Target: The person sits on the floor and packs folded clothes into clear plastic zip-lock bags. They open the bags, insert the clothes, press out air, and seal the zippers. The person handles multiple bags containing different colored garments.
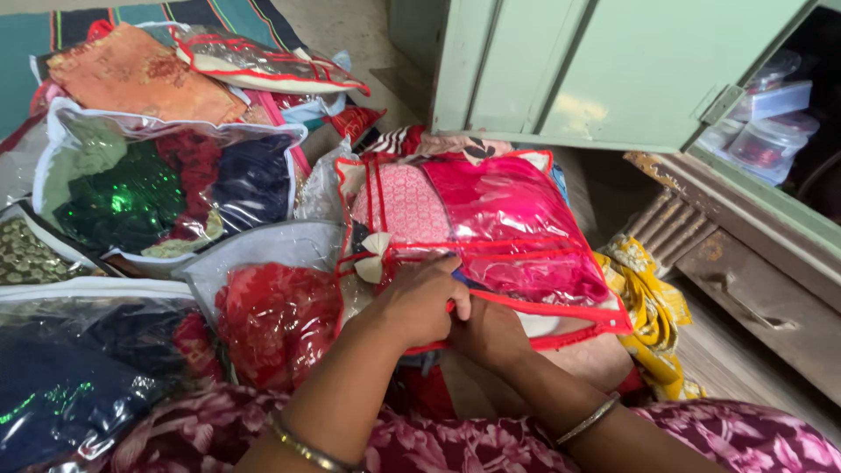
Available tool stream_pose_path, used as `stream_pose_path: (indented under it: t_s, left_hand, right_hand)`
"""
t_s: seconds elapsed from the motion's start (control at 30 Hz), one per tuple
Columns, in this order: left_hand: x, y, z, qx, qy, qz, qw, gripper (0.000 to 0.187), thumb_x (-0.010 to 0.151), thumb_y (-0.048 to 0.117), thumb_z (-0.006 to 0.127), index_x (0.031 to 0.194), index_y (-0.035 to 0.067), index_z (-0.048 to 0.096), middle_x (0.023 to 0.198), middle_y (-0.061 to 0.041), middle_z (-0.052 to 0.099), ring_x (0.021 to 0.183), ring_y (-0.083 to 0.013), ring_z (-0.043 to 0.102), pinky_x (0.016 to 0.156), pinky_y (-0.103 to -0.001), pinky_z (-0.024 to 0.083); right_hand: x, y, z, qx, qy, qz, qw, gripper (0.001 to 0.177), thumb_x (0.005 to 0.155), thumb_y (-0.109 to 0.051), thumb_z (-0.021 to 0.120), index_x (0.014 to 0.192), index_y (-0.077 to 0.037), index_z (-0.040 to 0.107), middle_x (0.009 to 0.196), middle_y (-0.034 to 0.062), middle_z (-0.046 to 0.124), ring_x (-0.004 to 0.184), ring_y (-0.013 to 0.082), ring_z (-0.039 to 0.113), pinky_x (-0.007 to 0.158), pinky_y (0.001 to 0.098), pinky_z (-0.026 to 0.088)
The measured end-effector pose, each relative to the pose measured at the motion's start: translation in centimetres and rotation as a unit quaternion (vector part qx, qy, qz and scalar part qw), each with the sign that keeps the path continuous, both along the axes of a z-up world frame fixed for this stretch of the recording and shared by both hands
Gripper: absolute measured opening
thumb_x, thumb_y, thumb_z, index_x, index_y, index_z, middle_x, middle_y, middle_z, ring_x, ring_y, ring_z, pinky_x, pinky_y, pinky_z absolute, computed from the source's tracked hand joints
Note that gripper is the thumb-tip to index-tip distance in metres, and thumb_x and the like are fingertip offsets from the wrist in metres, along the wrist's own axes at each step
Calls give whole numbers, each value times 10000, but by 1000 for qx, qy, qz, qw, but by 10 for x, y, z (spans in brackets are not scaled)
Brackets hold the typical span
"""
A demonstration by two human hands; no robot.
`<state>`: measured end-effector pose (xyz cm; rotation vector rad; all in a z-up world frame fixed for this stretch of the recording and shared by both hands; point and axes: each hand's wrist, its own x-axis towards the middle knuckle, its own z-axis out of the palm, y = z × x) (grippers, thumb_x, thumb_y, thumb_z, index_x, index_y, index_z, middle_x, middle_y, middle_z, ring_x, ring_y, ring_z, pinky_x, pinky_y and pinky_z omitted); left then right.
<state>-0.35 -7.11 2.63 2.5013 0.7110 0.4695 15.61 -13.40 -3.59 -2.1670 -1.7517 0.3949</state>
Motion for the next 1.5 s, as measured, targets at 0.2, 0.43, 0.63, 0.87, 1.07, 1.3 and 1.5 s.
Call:
stream_pose_path:
  t_s: [0.2,0.43,0.63,0.87,1.07,1.3,1.5]
  left_hand:
    - [-17,24,1,-69,-238,58,967,212,719,-19,684,837,137,767,1129,-149,725,1069,-283,698,883,-378,566]
    - [-43,92,-45,-88,-240,452,855,529,746,252,833,1194,56,633,1211,-217,618,1106,-370,615,945,-434,504]
    - [-43,104,-59,-55,-130,498,855,898,701,526,879,1310,-44,546,1298,-290,557,1232,-438,547,1044,-477,453]
    - [-18,67,-26,-155,-6,477,865,923,753,710,752,1267,-37,579,1318,-320,564,1212,-464,589,1036,-508,484]
    - [-14,83,-38,-167,-39,493,853,954,733,696,788,1282,-46,550,1273,-344,569,1169,-485,592,981,-516,495]
    - [-22,102,-40,-301,-398,309,809,353,791,154,807,1094,-6,725,928,-119,777,789,-144,697,719,-332,559]
    - [-23,114,-29,-116,-410,326,844,389,845,121,788,1204,-8,711,1051,-112,771,813,-146,717,739,-309,572]
  right_hand:
    - [55,41,-18,124,27,93,988,253,847,-272,724,1065,-147,754,995,165,752,913,350,711,763,481,549]
    - [111,74,12,37,450,-72,889,124,938,-146,715,1019,-106,800,804,65,666,726,219,554,637,402,466]
    - [71,69,25,243,30,6,969,221,895,-167,667,1090,-90,738,935,180,712,817,356,686,742,470,529]
    - [49,60,-19,320,-239,145,905,469,870,-120,620,1333,-49,635,1259,213,634,1147,440,612,1008,544,486]
    - [30,69,5,304,-149,68,938,516,857,-224,664,1335,-41,602,1393,293,531,1127,502,581,889,569,478]
    - [48,90,-7,283,-175,68,941,517,878,-279,643,1345,-59,596,1383,286,550,1132,485,586,904,553,479]
    - [67,105,-9,271,-192,19,943,524,893,-323,615,1360,-86,593,1383,276,560,1160,473,581,938,543,470]
